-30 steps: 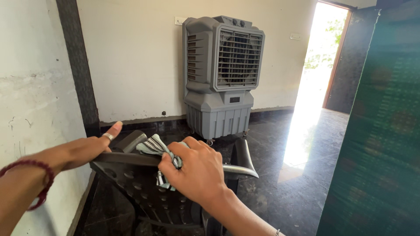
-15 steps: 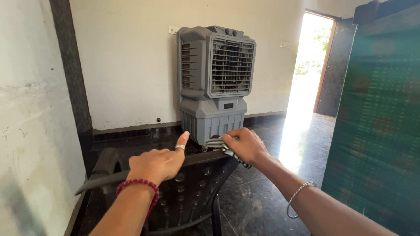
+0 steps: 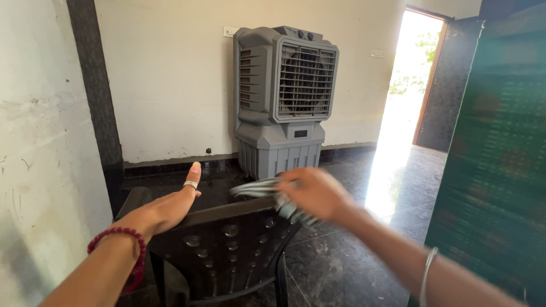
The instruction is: The person wipes a black plastic chair with a striped cloth, cleaning the seat, backrest, and armrests. The person repeatedly wipes the same areas and repositions the chair to access different sides.
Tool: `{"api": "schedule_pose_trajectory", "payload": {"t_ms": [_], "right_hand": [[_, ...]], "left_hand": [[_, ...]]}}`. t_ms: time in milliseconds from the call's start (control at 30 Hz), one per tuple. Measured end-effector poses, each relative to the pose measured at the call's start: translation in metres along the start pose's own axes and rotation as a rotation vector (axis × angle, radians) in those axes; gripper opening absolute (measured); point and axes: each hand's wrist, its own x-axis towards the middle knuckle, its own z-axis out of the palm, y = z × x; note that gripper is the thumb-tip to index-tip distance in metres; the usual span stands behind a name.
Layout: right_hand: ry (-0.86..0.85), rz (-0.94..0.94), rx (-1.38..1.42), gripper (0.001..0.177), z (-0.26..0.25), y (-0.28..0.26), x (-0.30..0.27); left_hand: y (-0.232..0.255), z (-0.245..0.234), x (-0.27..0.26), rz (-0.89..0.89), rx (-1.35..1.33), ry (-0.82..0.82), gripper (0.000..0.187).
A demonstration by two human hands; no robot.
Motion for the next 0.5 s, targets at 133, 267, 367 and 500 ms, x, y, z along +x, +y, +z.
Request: {"api": "schedule_pose_trajectory", "payload": {"t_ms": [133, 267, 367, 500], "right_hand": [[-0.054, 0.25, -0.139, 0.048, -0.029, 0.05, 0.035], [-0.188, 0.281, -0.416, 0.061, 0.0, -0.003, 0.054], [-0.1, 0.228, -0.445, 0.055, 0.038, -0.088, 0.038], [-0.087, 0.078, -0.428, 0.051, 0.058, -0.143, 0.002]], "left_hand": [[0.006, 0.002, -0.014, -0.029, -0.001, 0.059, 0.102], [0.01, 0.002, -0.024, -0.084, -0.026, 0.08, 0.091], [0.001, 0.002, -0.02, -0.079, -0.036, 0.122, 0.089], [-0.01, 0.002, -0.007, 0.007, -0.063, 0.194, 0.089]]}}
